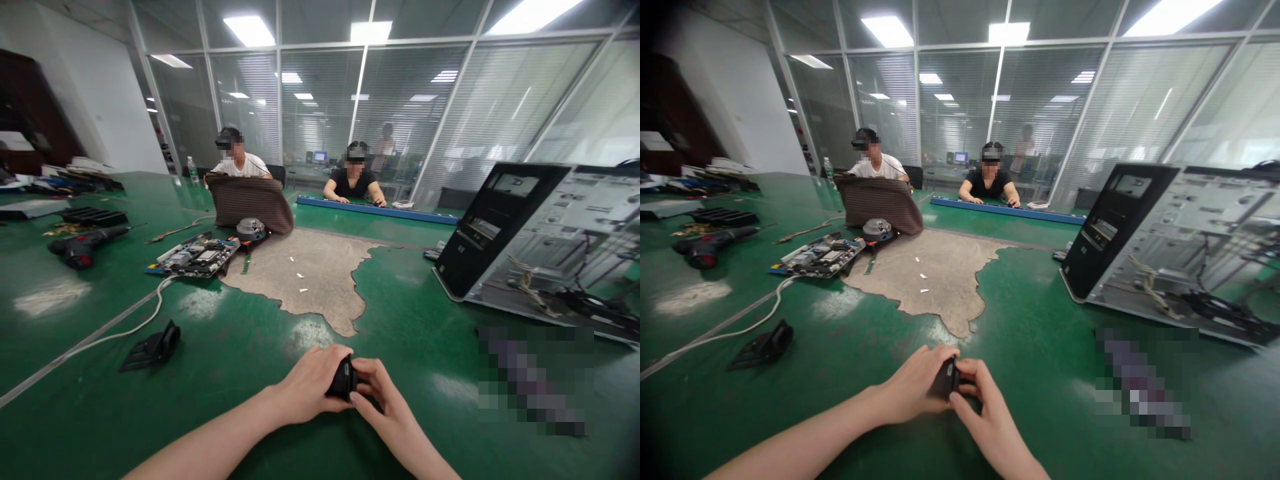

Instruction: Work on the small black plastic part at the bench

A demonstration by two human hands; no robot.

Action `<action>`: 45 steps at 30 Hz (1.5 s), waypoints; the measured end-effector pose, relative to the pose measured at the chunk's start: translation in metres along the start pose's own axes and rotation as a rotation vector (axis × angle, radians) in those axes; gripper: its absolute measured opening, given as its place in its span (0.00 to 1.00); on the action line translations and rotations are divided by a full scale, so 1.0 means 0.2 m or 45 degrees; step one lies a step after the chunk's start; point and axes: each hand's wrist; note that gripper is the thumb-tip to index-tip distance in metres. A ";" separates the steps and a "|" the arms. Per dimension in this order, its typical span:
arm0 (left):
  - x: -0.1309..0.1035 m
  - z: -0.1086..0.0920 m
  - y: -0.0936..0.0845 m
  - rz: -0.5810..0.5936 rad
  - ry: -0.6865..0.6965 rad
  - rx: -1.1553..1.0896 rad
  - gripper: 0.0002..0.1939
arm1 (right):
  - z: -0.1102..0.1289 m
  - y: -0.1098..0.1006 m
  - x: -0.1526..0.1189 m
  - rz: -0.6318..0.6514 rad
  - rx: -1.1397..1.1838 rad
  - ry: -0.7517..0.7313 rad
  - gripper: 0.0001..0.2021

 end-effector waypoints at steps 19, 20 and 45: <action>0.00 -0.01 -0.02 0.005 0.004 -0.036 0.36 | 0.00 -0.01 0.00 0.001 0.026 0.024 0.08; 0.00 -0.01 -0.02 0.005 0.004 -0.033 0.36 | 0.00 -0.01 0.00 -0.015 0.030 0.028 0.07; 0.00 -0.02 -0.03 0.038 0.007 -0.027 0.31 | -0.01 -0.01 0.00 0.028 0.014 -0.006 0.12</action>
Point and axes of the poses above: each hand's wrist, its own x-axis towards the middle knuckle, its own y-axis out of the palm, z = x × y, and after that the axes turned 13 degrees about y, right-handed
